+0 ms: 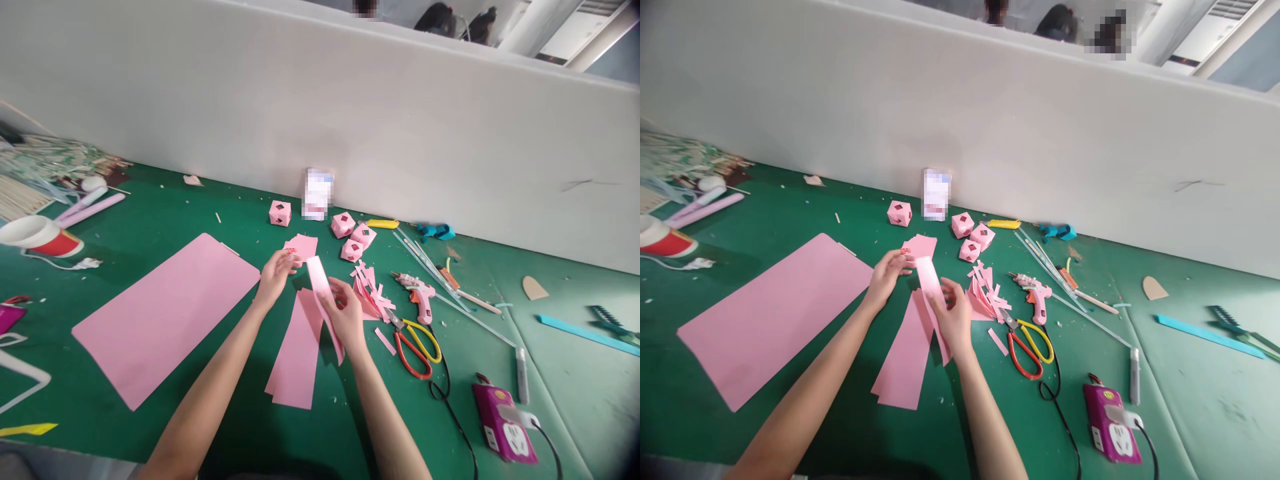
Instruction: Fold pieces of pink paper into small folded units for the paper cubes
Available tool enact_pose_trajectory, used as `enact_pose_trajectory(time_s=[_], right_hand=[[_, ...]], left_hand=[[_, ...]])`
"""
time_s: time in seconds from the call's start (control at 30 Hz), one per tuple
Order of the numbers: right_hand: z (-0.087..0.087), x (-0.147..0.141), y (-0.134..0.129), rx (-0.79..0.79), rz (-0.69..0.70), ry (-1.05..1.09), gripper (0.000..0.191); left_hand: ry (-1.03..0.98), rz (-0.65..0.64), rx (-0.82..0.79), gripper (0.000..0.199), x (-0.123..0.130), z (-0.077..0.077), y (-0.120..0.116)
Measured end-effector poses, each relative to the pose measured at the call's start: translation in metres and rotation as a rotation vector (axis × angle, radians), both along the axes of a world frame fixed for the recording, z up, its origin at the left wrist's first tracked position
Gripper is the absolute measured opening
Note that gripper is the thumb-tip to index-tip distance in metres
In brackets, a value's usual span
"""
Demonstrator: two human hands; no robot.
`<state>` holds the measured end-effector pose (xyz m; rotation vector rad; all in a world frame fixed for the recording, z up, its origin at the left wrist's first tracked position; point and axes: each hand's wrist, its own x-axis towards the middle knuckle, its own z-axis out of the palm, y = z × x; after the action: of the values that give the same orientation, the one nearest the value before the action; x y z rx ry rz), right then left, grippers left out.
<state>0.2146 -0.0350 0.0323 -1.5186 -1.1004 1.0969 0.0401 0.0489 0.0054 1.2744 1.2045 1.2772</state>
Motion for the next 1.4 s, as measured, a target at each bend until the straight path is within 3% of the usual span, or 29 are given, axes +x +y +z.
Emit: enact_pose_trajectory(time_s=[0.1, 0.17, 0.27, 0.33, 0.53, 0.77, 0.87, 1.0, 1.23, 1.4], right_hand=[[0.013, -0.005, 0.007, -0.127, 0.079, 0.534, 0.054], [0.018, -0.006, 0.013, -0.181, 0.155, 0.704, 0.054], [0.024, -0.001, 0.029, -0.203, 0.236, 0.742, 0.044], [0.029, 0.005, 0.043, -0.146, 0.181, 0.710, 0.037], [0.038, 0.004, 0.069, -0.133, 0.140, 0.717, 0.040], [0.041, 0.003, 0.066, -0.087, 0.476, 0.659, 0.036], [0.046, 0.004, 0.065, -0.055, 0.539, 0.589, 0.038], [0.053, 0.003, 0.061, 0.001, 0.449, 0.490, 0.029], [0.067, 0.005, 0.054, 0.079, 0.075, 0.569, 0.026], [0.071, -0.007, 0.049, 0.064, 0.109, 0.649, 0.023]], left_hand=[[-0.047, -0.199, -0.053, 0.052, 0.007, 0.022, -0.004], [-0.057, -0.239, -0.060, 0.050, 0.010, 0.037, -0.006], [-0.067, -0.179, -0.052, 0.042, 0.009, 0.058, -0.007], [-0.068, -0.148, -0.061, 0.041, 0.005, 0.074, -0.006], [0.035, -0.221, -0.156, 0.053, -0.008, 0.107, -0.007], [0.231, -0.162, -0.134, 0.041, -0.016, 0.109, -0.008], [0.297, -0.152, -0.103, 0.033, -0.012, 0.108, -0.009], [0.272, -0.134, -0.093, 0.036, -0.002, 0.108, -0.014], [0.124, -0.165, -0.014, 0.038, 0.010, 0.115, -0.022], [0.130, -0.079, 0.077, 0.034, 0.013, 0.119, -0.026]])
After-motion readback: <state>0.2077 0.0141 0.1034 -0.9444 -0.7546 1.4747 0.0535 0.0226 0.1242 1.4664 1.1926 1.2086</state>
